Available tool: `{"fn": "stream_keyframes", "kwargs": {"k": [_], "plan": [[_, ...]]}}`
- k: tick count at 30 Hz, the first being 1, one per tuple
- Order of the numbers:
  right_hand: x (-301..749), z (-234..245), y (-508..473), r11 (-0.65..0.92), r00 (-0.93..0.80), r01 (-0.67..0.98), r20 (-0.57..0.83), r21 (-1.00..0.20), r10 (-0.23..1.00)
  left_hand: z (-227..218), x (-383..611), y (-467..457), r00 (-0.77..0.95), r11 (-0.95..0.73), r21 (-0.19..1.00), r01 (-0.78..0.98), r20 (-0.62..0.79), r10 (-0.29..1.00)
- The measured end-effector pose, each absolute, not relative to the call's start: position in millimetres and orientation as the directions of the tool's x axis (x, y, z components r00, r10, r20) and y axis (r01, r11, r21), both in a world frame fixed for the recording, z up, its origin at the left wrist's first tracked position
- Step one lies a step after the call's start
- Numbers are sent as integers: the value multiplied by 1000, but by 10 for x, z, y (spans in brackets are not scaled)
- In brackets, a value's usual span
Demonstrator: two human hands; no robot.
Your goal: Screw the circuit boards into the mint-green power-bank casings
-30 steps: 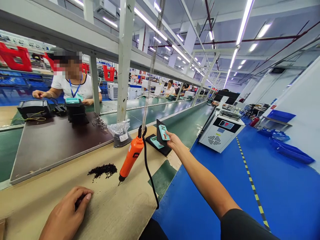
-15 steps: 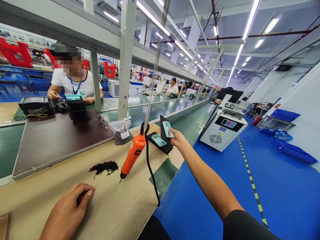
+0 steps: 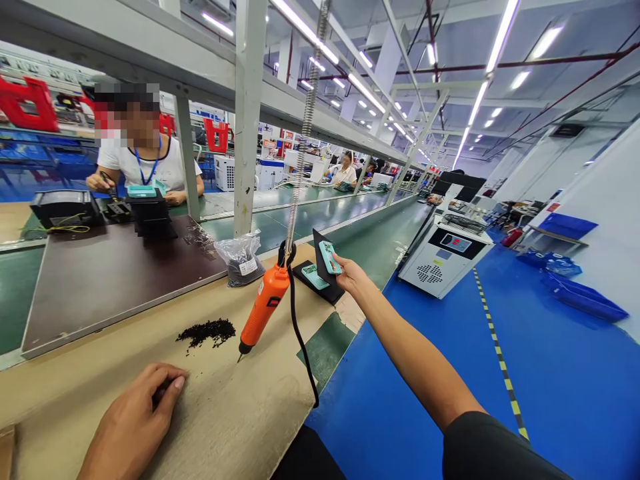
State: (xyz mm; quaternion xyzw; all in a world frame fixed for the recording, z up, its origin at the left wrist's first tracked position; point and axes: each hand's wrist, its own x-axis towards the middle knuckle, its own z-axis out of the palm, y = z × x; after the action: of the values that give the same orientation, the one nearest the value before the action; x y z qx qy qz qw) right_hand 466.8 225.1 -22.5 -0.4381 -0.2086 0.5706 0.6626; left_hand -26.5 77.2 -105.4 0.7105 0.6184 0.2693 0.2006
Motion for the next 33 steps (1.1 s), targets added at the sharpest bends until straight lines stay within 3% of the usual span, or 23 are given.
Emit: {"fn": "stream_keyframes", "kwargs": {"k": [12, 19, 23, 28, 33], "plan": [[4672, -109, 2278, -37, 307, -613, -280, -790, 909, -1032, -257, 756, 97, -144, 626, 766, 110, 989], [4626, -168, 2330, -24, 360, -544, -259, -839, 896, -1035, -259, 754, 76, -126, 628, 768, 106, 991], [4720, -165, 2369, -31, 395, -419, -212, -907, 894, -1036, -270, 755, 81, -142, 633, 761, 124, 989], [4907, -184, 2347, -101, 437, -132, -149, -986, 887, -1015, -248, 747, 72, -150, 633, 759, 148, 986], [4918, -302, 2335, -207, 372, 187, -125, -960, 920, -1039, -245, 759, 85, -162, 635, 756, 150, 985]]}}
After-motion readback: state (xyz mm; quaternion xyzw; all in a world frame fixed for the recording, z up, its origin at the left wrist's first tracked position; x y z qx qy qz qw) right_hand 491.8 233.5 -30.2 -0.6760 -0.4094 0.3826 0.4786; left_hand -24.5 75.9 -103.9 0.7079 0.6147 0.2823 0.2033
